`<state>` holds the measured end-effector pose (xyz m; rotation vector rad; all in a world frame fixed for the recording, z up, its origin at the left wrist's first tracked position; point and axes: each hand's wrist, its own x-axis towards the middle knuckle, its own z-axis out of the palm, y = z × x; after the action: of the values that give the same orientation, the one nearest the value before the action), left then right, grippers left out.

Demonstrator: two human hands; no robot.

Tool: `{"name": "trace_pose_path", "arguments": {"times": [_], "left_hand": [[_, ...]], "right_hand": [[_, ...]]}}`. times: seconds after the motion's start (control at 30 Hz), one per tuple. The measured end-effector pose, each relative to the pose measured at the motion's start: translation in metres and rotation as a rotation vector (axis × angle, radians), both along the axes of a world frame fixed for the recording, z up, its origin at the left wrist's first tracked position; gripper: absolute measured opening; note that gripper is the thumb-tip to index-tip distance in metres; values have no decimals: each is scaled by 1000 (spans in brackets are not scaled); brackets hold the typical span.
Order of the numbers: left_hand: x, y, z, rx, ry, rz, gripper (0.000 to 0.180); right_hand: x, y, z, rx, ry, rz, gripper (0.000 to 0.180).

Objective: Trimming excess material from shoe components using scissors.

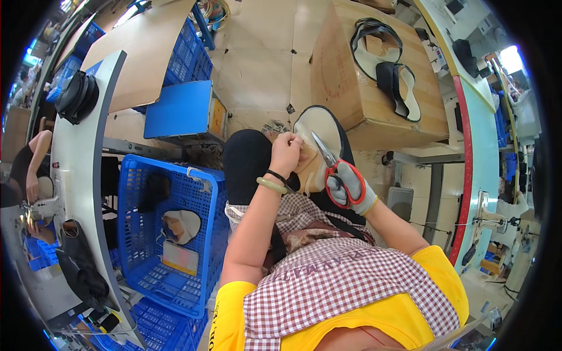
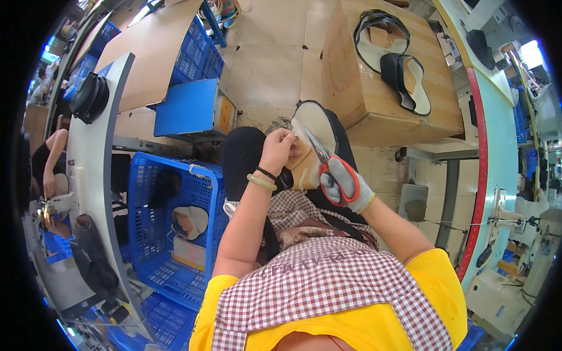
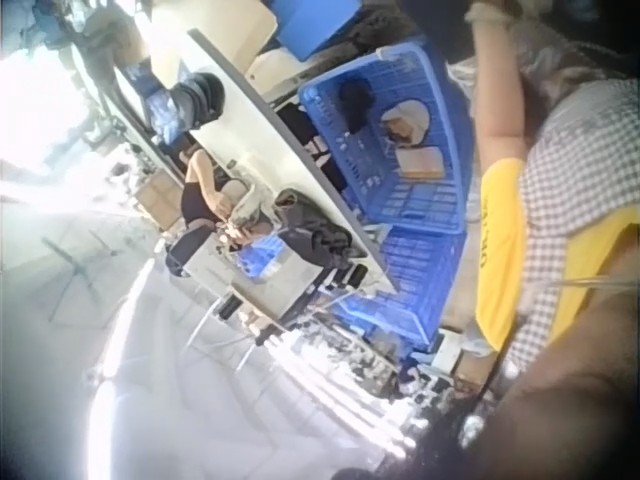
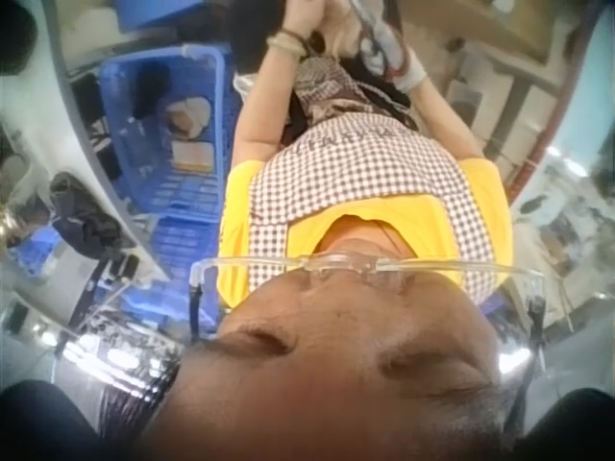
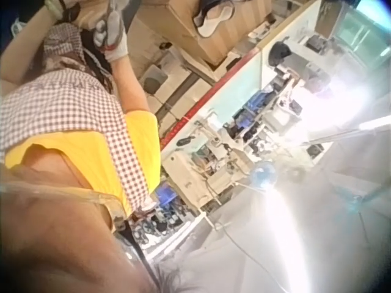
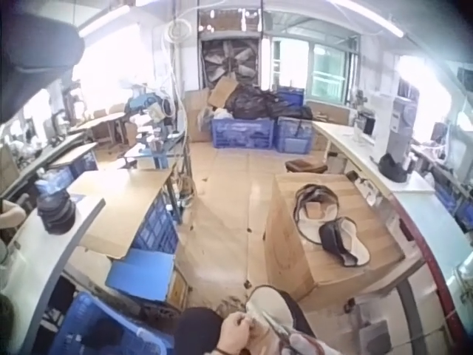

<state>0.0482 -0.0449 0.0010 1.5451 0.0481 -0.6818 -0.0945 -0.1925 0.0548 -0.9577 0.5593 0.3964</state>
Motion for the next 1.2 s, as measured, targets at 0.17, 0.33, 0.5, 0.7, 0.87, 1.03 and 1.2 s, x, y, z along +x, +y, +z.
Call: {"name": "trace_pose_path", "arguments": {"times": [0.17, 0.33, 0.5, 0.7, 0.87, 1.03, 1.2], "left_hand": [[-14, -8, 23, -272, -308, 23, 9], [-31, -14, -8, -63, -512, -79, 8], [-27, -17, -18, -39, -461, -47, 9], [-21, -15, -22, -131, -250, -61, 13], [-20, -7, -25, -149, -225, -111, 16], [-19, -3, -24, -180, -213, -137, 16], [-20, -5, -16, -179, -196, -132, 15]], "right_hand": [[-40, 21, 5, 61, -74, -81, 31], [-40, 9, 5, -79, 8, -94, 24], [-34, -20, 7, -130, 0, -84, 35], [-30, -19, 7, -1, -16, 59, 56], [-26, -12, -12, 70, 99, -26, 47], [-24, -9, -14, 323, 77, -107, 46], [-27, -15, -18, 564, 19, -116, 46]]}}
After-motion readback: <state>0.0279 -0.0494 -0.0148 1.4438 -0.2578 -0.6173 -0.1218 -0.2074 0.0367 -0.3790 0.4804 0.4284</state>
